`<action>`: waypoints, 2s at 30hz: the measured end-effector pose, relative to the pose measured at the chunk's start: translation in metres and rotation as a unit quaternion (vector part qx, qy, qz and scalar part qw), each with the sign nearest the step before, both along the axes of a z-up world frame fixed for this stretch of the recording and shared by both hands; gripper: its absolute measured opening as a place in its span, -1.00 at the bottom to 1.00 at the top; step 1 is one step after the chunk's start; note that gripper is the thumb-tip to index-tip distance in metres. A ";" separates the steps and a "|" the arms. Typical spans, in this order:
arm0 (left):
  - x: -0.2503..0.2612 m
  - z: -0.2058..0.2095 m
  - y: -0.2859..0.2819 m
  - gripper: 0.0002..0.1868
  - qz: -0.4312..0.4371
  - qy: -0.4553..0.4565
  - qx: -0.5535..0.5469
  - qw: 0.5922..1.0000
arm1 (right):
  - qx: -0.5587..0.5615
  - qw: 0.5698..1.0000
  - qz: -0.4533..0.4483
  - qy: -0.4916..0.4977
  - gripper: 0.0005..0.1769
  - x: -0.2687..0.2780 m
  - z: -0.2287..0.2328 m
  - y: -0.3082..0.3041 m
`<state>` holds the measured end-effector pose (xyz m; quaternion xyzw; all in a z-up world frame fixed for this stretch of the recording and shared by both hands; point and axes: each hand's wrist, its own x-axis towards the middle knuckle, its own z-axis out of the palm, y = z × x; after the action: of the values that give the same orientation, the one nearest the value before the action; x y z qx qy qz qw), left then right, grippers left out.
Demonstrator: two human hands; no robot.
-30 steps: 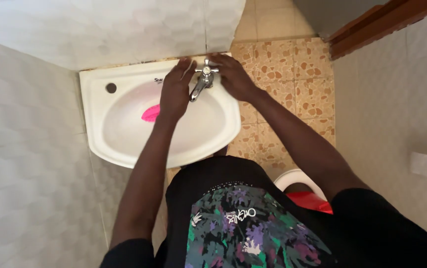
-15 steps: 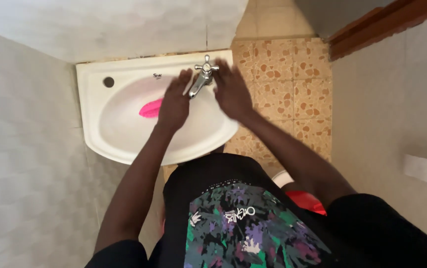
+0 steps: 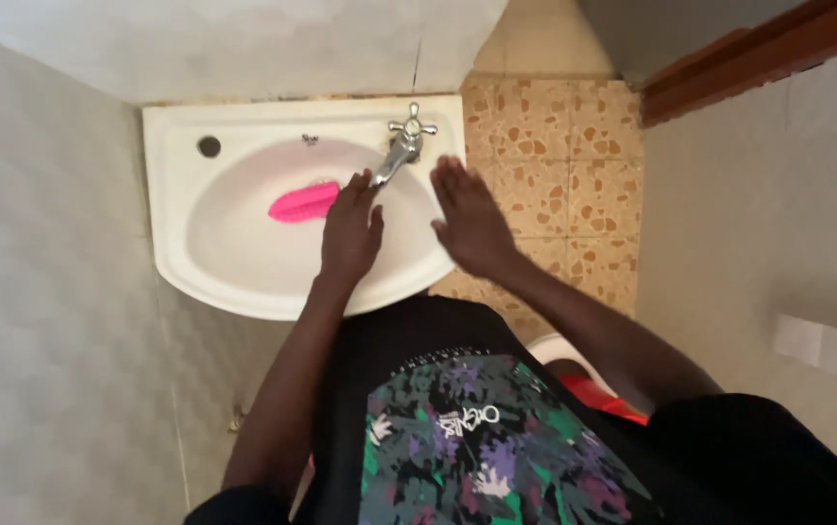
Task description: Scrubbing and cleaning a bathroom sink and faucet with a pink sponge.
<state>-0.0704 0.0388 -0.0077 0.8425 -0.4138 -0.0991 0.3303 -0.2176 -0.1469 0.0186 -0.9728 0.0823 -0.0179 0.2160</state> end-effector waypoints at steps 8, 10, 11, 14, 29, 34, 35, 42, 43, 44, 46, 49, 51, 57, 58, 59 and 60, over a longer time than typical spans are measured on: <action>-0.020 0.028 0.010 -0.67 0.052 0.045 -0.005 0.998 | 0.039 0.993 0.009 0.107 -0.31 0.013 0.016 -0.041; -0.021 0.030 0.014 -0.68 0.061 0.050 -0.002 0.997 | -0.041 0.996 0.059 0.044 -0.25 0.002 0.018 -0.037; -0.022 0.028 0.018 -0.70 0.075 0.053 -0.020 0.996 | -0.011 0.997 0.055 0.050 -0.22 -0.010 0.020 -0.027; -0.021 0.024 0.036 -0.72 0.115 0.046 -0.057 0.991 | -0.019 0.997 0.068 0.036 -0.19 -0.040 0.017 -0.005; 0.037 -0.106 -0.049 -0.71 0.224 0.751 -0.344 0.517 | 0.103 0.981 -0.082 -0.140 -0.66 0.097 0.025 -0.020; 0.031 -0.110 -0.052 -0.74 0.188 0.782 -0.361 0.472 | 0.103 0.986 0.021 -0.129 -0.57 0.092 0.030 -0.037; 0.029 -0.111 -0.051 -0.74 0.181 0.785 -0.366 0.466 | 0.098 0.985 0.037 -0.138 -0.59 0.091 0.031 -0.038; 0.031 -0.102 -0.054 -0.71 0.169 0.801 -0.373 0.437 | 0.140 0.979 0.058 -0.135 -0.74 0.089 0.053 -0.040; 0.030 -0.097 -0.054 -0.71 0.169 0.801 -0.373 0.437 | 0.139 0.979 0.058 -0.134 -0.74 0.090 0.053 -0.036; 0.029 -0.093 -0.054 -0.69 0.176 0.805 -0.365 0.433 | 0.081 0.990 -0.001 -0.118 -0.77 0.091 0.052 -0.032; 0.025 -0.088 -0.051 -0.68 0.186 0.809 -0.357 0.428 | 0.024 0.993 -0.058 -0.101 -0.78 0.093 0.050 -0.023; 0.016 -0.092 -0.046 -0.73 0.180 0.783 -0.393 0.448 | 0.054 0.985 -0.111 -0.118 -0.72 0.092 0.046 -0.022; 0.007 -0.105 -0.041 -0.68 0.209 0.769 -0.407 0.447 | 0.280 0.946 -0.159 -0.031 -0.44 0.086 0.043 -0.037; -0.065 -0.141 -0.107 -0.70 0.254 0.699 -0.467 0.478 | 0.035 0.992 -0.021 -0.120 -0.23 0.023 -0.017 -0.032; -0.072 -0.122 -0.107 -0.70 0.255 0.700 -0.466 0.478 | 0.036 0.992 -0.023 -0.119 -0.23 0.020 -0.006 -0.028; -0.078 -0.103 -0.106 -0.74 0.230 0.619 -0.451 0.601 | -0.003 0.999 -0.002 -0.046 -0.26 0.016 0.005 -0.024; -0.084 -0.084 -0.107 -0.73 0.194 0.525 -0.426 0.711 | -0.042 0.999 0.016 0.026 -0.29 0.013 0.017 -0.022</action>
<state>-0.1545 -0.0686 -0.0915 0.4867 0.0008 -0.2720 0.8302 -0.2049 -0.1685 0.0360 -0.9823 0.0715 0.0072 0.1728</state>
